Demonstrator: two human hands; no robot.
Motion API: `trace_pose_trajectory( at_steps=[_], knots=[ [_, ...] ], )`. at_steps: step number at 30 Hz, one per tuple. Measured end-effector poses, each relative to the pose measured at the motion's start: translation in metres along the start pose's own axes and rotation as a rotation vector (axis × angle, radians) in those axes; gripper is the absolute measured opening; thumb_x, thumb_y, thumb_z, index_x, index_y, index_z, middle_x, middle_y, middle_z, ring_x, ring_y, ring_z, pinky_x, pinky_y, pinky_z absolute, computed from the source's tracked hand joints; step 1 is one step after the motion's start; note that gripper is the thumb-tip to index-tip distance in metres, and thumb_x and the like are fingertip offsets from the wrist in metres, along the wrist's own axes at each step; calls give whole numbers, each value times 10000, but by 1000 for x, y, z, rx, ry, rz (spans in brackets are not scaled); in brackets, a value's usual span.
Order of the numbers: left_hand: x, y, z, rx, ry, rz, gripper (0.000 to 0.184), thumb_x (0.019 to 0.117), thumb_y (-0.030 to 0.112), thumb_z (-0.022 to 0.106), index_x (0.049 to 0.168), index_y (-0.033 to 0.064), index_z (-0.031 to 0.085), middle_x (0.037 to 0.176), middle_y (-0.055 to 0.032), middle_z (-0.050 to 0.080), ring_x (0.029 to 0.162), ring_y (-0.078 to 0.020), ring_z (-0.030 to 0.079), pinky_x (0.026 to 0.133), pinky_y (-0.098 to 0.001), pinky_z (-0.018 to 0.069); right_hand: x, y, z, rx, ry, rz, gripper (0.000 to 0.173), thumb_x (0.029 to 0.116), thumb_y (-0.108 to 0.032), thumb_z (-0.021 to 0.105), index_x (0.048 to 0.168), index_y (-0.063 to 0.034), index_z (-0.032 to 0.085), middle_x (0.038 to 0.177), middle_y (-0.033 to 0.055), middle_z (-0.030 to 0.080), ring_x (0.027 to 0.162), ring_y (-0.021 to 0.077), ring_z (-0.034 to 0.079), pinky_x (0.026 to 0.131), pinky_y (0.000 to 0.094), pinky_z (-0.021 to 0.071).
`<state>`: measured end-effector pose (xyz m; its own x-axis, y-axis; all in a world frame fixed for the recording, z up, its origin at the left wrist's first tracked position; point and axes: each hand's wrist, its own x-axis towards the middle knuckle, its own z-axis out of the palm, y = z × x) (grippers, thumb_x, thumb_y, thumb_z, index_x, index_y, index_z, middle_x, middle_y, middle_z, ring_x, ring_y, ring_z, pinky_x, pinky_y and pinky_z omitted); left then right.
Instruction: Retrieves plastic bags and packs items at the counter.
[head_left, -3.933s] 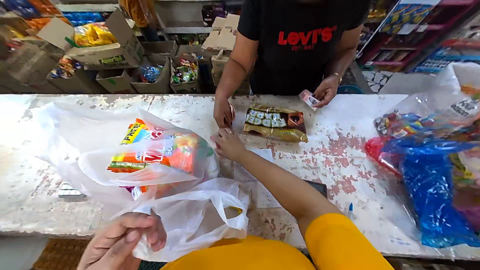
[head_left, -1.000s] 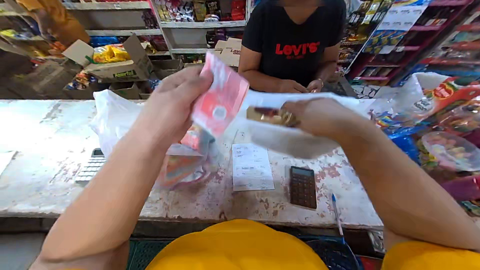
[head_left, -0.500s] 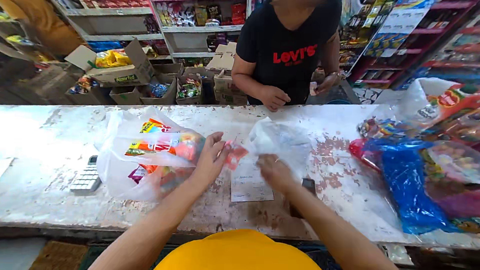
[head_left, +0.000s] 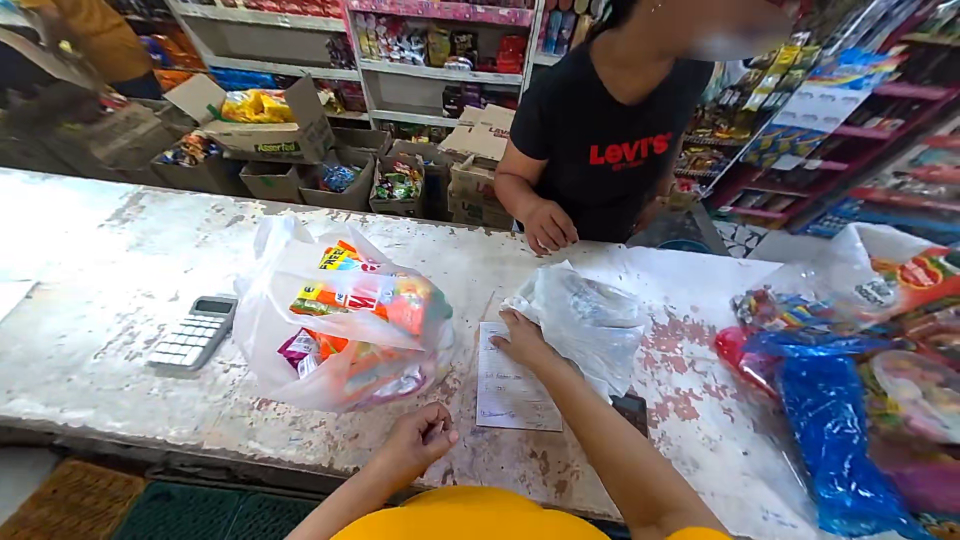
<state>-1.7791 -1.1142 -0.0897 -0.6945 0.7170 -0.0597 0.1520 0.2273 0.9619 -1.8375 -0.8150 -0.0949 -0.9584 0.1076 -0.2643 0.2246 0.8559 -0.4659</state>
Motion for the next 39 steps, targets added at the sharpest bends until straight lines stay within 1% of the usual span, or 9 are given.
trace_pose_trajectory(
  at_steps=[6, 10, 13, 16, 20, 25, 32, 36, 39],
  knots=[
    [-2, -18, 2, 89, -15, -115, 198, 914, 275, 667, 931, 82, 623, 703, 32, 521, 587, -48, 488, 560, -232, 429, 6, -8, -7, 3, -28, 53, 600, 929, -373, 763, 1316, 52, 591, 1447, 270, 504, 1355, 421, 489, 1137, 582, 379],
    [7, -12, 0, 162, -48, -179, 286, 947, 226, 626, 1169, 49, 659, 998, -68, 639, 792, -121, 573, 723, -312, 496, 2, -6, -6, 26, 8, 32, 465, 936, -304, 761, 1223, 44, 647, 1385, 267, 547, 1310, 438, 514, 1108, 600, 393],
    [16, -5, -1, 212, -90, -200, 327, 973, 244, 604, 1243, 66, 648, 1125, -85, 652, 865, -138, 602, 780, -329, 511, 2, -2, -3, 14, 18, 40, 433, 991, -277, 689, 1308, 9, 623, 1448, 248, 522, 1355, 439, 486, 1124, 611, 376],
    [25, -2, 0, 239, -136, -168, 345, 976, 239, 585, 1268, 63, 640, 1128, -84, 645, 799, -122, 578, 723, -298, 500, 3, -3, -2, 15, 16, 45, 546, 1006, -266, 665, 1487, -61, 510, 1535, 240, 458, 1419, 444, 429, 1159, 616, 339],
    [30, -2, 2, 229, -168, -108, 342, 990, 235, 574, 1273, 54, 635, 1105, -79, 640, 744, -99, 560, 668, -260, 492, 6, -4, -2, 12, 11, 27, 409, 1001, -240, 670, 1357, -42, 633, 1454, 238, 519, 1355, 442, 475, 1134, 596, 369],
    [27, -7, 1, 172, -115, -35, 316, 979, 229, 581, 1223, 48, 668, 899, -34, 622, 685, -68, 522, 633, -226, 461, 7, 0, 1, 48, 50, -7, 383, 981, -217, 694, 1291, 2, 648, 1387, 259, 562, 1314, 439, 521, 1110, 613, 392],
    [29, -7, 1, 236, -52, 5, 327, 960, 291, 595, 1192, 83, 695, 848, -24, 620, 670, -78, 511, 634, -257, 455, 6, -10, 1, 52, 105, 40, 233, 1038, -143, 580, 1175, 0, 702, 1316, 243, 602, 1263, 400, 564, 1092, 563, 422],
    [29, -6, -2, 302, 51, 105, 417, 977, 257, 551, 1333, 52, 626, 991, -87, 679, 826, -162, 622, 759, -351, 539, -33, -18, -5, 158, 192, -150, 217, 1012, -178, 624, 1110, -26, 744, 1390, 210, 584, 1288, 361, 568, 1098, 537, 449],
    [32, -5, -4, 391, 60, 138, 480, 1022, 306, 513, 1414, 34, 566, 1061, -131, 685, 880, -231, 647, 800, -421, 551, -86, -15, -9, 236, 405, -401, 202, 993, -136, 607, 1038, -8, 757, 1270, 150, 704, 1269, 291, 628, 1115, 543, 447]
  ],
)
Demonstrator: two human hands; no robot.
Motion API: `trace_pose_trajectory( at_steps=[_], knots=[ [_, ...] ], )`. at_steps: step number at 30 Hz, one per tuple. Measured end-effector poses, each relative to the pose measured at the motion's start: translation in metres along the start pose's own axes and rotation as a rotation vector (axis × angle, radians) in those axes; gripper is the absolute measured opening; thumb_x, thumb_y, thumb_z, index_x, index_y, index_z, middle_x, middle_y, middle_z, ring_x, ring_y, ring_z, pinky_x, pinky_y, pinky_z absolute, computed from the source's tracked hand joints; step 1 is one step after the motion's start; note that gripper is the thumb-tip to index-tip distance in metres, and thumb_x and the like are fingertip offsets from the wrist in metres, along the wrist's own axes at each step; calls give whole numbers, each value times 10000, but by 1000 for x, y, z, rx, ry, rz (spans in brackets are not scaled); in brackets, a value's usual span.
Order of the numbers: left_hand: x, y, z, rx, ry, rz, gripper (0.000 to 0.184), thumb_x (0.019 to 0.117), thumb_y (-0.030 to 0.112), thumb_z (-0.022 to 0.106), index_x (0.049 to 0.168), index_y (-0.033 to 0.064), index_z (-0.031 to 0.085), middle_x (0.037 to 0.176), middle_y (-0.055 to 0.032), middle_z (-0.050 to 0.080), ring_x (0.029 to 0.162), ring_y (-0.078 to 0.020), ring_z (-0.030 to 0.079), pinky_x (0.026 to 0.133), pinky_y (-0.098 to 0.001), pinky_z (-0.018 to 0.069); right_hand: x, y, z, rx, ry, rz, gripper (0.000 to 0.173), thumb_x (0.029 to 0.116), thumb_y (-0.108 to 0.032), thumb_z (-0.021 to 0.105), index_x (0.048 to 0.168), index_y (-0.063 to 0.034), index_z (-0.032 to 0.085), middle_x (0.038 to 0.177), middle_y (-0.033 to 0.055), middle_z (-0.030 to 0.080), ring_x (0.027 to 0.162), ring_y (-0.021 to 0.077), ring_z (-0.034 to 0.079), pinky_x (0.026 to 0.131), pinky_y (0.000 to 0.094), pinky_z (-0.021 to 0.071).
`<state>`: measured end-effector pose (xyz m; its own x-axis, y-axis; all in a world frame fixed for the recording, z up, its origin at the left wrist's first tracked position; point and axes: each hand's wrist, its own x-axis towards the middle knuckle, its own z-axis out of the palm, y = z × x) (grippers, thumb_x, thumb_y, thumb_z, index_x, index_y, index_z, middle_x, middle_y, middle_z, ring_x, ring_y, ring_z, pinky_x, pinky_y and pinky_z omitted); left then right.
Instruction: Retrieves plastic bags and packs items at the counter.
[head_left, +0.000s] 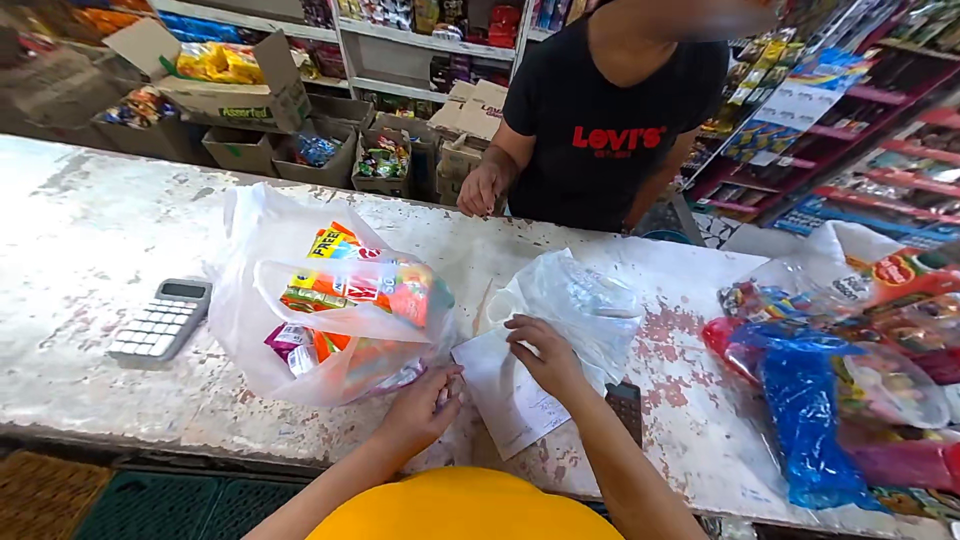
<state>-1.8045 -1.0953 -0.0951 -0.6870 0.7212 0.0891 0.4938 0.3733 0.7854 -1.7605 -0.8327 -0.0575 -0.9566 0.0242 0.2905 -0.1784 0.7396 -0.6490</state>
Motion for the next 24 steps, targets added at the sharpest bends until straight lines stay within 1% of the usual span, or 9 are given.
trace_pose_trajectory(
  at_steps=[2, 4, 8, 10, 15, 18, 20, 22, 24],
  knots=[
    [3, 2, 6, 110, -55, 80, 493, 1055, 348, 486, 1449, 61, 558, 1094, -161, 683, 832, -276, 663, 743, -469, 563, -23, -5, -17, 78, 171, -115, 186, 974, -69, 577, 1014, 25, 732, 1179, 129, 742, 1242, 263, 649, 1122, 542, 447],
    [10, 4, 20, 198, -134, 227, 473, 1054, 329, 501, 1452, 84, 571, 1131, -203, 674, 798, -330, 695, 683, -515, 578, -38, -7, -39, 97, 279, -159, 181, 984, -55, 550, 1048, 32, 695, 1149, 120, 738, 1172, 204, 675, 1060, 442, 522],
    [22, 0, 48, 250, -405, 407, 396, 1036, 360, 560, 1358, 154, 663, 1135, -195, 670, 810, -354, 695, 667, -541, 571, -55, 0, -74, -75, 449, -128, 173, 1009, -73, 543, 1047, 46, 662, 1059, 139, 711, 1039, 159, 677, 962, 343, 552],
    [22, -7, 57, 317, -400, 471, 363, 1019, 375, 579, 1306, 187, 700, 1076, -178, 685, 791, -357, 697, 630, -536, 565, -60, 5, -85, -193, 516, -62, 188, 1002, -62, 546, 1033, 92, 651, 1009, 198, 694, 966, 213, 677, 911, 367, 549],
    [20, -12, 63, 356, -325, 494, 356, 1042, 390, 524, 1276, 208, 722, 987, -145, 688, 746, -322, 688, 593, -495, 557, -71, 26, -107, -342, 670, 127, 232, 1053, -92, 515, 1080, 126, 588, 915, 215, 647, 792, 205, 647, 758, 338, 560],
    [19, -17, 66, 376, -264, 519, 366, 1042, 420, 511, 1264, 232, 734, 951, -117, 692, 705, -286, 682, 562, -462, 550, -71, 44, -134, -331, 886, 337, 312, 1075, -145, 485, 1172, 143, 556, 1028, 266, 641, 909, 273, 654, 847, 411, 549],
    [18, -18, 67, 382, -229, 528, 365, 1037, 435, 508, 1258, 254, 736, 933, -92, 689, 694, -258, 675, 552, -439, 548, -60, 56, -160, -254, 1049, 435, 321, 1054, -119, 473, 1241, 139, 504, 1055, 222, 614, 936, 214, 614, 862, 353, 518],
    [18, -20, 68, 383, -196, 540, 358, 1020, 433, 523, 1243, 259, 742, 907, -78, 688, 674, -241, 669, 535, -427, 542, -44, 60, -182, -198, 1013, 522, 350, 1030, -74, 468, 1300, 147, 489, 1147, 263, 625, 1044, 269, 632, 939, 404, 516],
    [17, -19, 67, 379, -156, 551, 364, 999, 424, 540, 1232, 232, 744, 879, -72, 687, 653, -229, 664, 525, -420, 540, -23, 61, -189, -166, 815, 574, 309, 995, -26, 479, 1246, 132, 568, 1189, 293, 640, 1113, 351, 638, 978, 511, 509]
  ],
)
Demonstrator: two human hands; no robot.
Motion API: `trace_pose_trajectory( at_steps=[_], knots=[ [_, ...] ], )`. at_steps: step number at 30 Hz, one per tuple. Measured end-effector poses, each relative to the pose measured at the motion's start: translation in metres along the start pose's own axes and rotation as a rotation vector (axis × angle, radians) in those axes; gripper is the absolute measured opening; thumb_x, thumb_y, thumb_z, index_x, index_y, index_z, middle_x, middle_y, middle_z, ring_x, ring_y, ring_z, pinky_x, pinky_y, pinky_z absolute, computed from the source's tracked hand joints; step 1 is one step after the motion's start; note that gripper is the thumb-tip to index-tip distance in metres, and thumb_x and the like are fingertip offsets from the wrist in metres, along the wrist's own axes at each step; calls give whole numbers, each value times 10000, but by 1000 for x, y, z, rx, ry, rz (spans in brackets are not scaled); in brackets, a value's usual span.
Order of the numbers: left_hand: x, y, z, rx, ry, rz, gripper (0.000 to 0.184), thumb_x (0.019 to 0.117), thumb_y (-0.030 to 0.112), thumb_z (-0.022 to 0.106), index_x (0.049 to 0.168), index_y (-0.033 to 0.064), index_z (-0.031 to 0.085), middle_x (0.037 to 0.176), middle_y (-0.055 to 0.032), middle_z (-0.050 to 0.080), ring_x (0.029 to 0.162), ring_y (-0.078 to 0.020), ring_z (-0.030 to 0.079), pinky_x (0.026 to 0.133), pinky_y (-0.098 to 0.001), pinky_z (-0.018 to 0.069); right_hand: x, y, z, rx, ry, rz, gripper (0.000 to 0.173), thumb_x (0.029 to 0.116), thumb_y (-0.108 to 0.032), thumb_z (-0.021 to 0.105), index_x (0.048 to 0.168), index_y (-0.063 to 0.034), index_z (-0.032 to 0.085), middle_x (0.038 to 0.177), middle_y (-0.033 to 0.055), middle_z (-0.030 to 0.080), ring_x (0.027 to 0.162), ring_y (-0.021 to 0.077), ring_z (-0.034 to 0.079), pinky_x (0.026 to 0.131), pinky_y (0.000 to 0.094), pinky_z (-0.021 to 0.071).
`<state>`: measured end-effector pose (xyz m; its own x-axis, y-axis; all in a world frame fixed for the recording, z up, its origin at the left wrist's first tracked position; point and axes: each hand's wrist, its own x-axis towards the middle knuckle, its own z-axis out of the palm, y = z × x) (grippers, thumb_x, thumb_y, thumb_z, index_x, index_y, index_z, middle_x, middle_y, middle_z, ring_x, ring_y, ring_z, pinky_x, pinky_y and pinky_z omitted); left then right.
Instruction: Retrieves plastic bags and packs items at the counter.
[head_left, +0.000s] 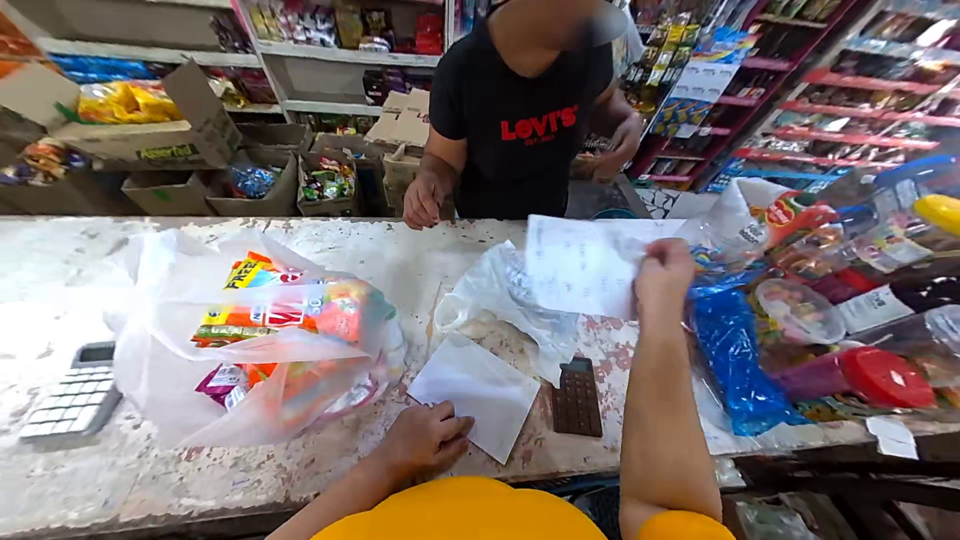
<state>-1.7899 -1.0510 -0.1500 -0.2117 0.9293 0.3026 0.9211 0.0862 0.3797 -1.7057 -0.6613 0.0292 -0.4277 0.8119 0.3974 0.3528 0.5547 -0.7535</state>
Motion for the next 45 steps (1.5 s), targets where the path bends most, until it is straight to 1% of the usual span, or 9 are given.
trace_pose_trajectory(
  at_steps=[5, 12, 18, 23, 25, 27, 29, 37, 45],
  knots=[
    [-3, 2, -5, -48, 76, -7, 426, 968, 402, 587, 1276, 136, 712, 796, -72, 673, 595, -223, 635, 530, -419, 533, 15, -1, 70, 122, -261, 197, 315, 989, -3, 476, 1206, 7, 704, 1214, 222, 687, 1146, 338, 644, 982, 563, 492],
    [-11, -2, -4, -90, 162, 13, 492, 1041, 323, 282, 1167, 99, 701, 810, -67, 687, 664, -201, 661, 571, -387, 536, -15, 9, 101, 228, -375, 315, 374, 976, -46, 595, 1348, -22, 629, 1307, 259, 634, 1145, 411, 632, 930, 607, 505],
    [-14, -2, 4, -150, 323, -95, 257, 934, 204, 479, 1072, 58, 639, 805, -65, 691, 710, -131, 673, 658, -287, 573, -22, 41, 110, 249, -427, 301, 462, 938, -18, 641, 1396, -1, 584, 1377, 279, 579, 1226, 416, 595, 989, 600, 499],
    [-15, -10, 13, -316, 559, -163, 206, 1004, 218, 613, 1197, 157, 577, 1099, 0, 686, 996, -43, 673, 876, -234, 587, -45, 47, 113, 55, -339, 48, 400, 949, -113, 695, 1272, 115, 636, 1315, 312, 625, 1287, 420, 576, 1127, 526, 424],
    [-12, -13, 10, -422, 579, -145, 145, 1018, 192, 614, 1156, 150, 633, 1196, -10, 677, 1126, -71, 651, 959, -256, 565, -51, 28, 103, -176, -456, 8, 470, 1010, -158, 629, 1384, 114, 550, 1426, 322, 547, 1392, 437, 482, 1183, 549, 329],
    [-10, -15, 5, -537, 546, -148, 136, 987, 106, 625, 1077, 58, 714, 1201, -84, 684, 1145, -108, 653, 970, -257, 564, -56, 33, 113, -226, -371, -79, 454, 988, -198, 648, 1328, 99, 599, 1329, 336, 604, 1292, 465, 560, 1108, 600, 414],
    [-8, -17, 0, -612, 518, -201, 168, 932, 24, 624, 1030, -46, 741, 1160, -172, 702, 1104, -143, 675, 939, -253, 568, -55, 15, 106, -166, -453, 90, 447, 972, -188, 660, 1362, 24, 607, 1341, 307, 600, 1280, 449, 567, 1071, 627, 442],
    [-1, -20, 1, -715, 428, -202, 235, 936, 8, 635, 1141, -62, 725, 1134, -198, 720, 1063, -181, 698, 942, -284, 566, -135, -24, 103, -86, -272, 223, 379, 1029, -91, 508, 1371, 39, 603, 1448, 273, 535, 1339, 387, 535, 1117, 521, 435],
    [-2, -20, 4, -597, 344, -164, 349, 922, 27, 657, 1252, -86, 670, 1302, -270, 649, 1229, -333, 634, 1054, -420, 510, -267, -28, 59, -7, -146, 183, 419, 1000, -114, 610, 1396, 18, 575, 1485, 261, 490, 1196, 332, 637, 979, 437, 561]
  ],
)
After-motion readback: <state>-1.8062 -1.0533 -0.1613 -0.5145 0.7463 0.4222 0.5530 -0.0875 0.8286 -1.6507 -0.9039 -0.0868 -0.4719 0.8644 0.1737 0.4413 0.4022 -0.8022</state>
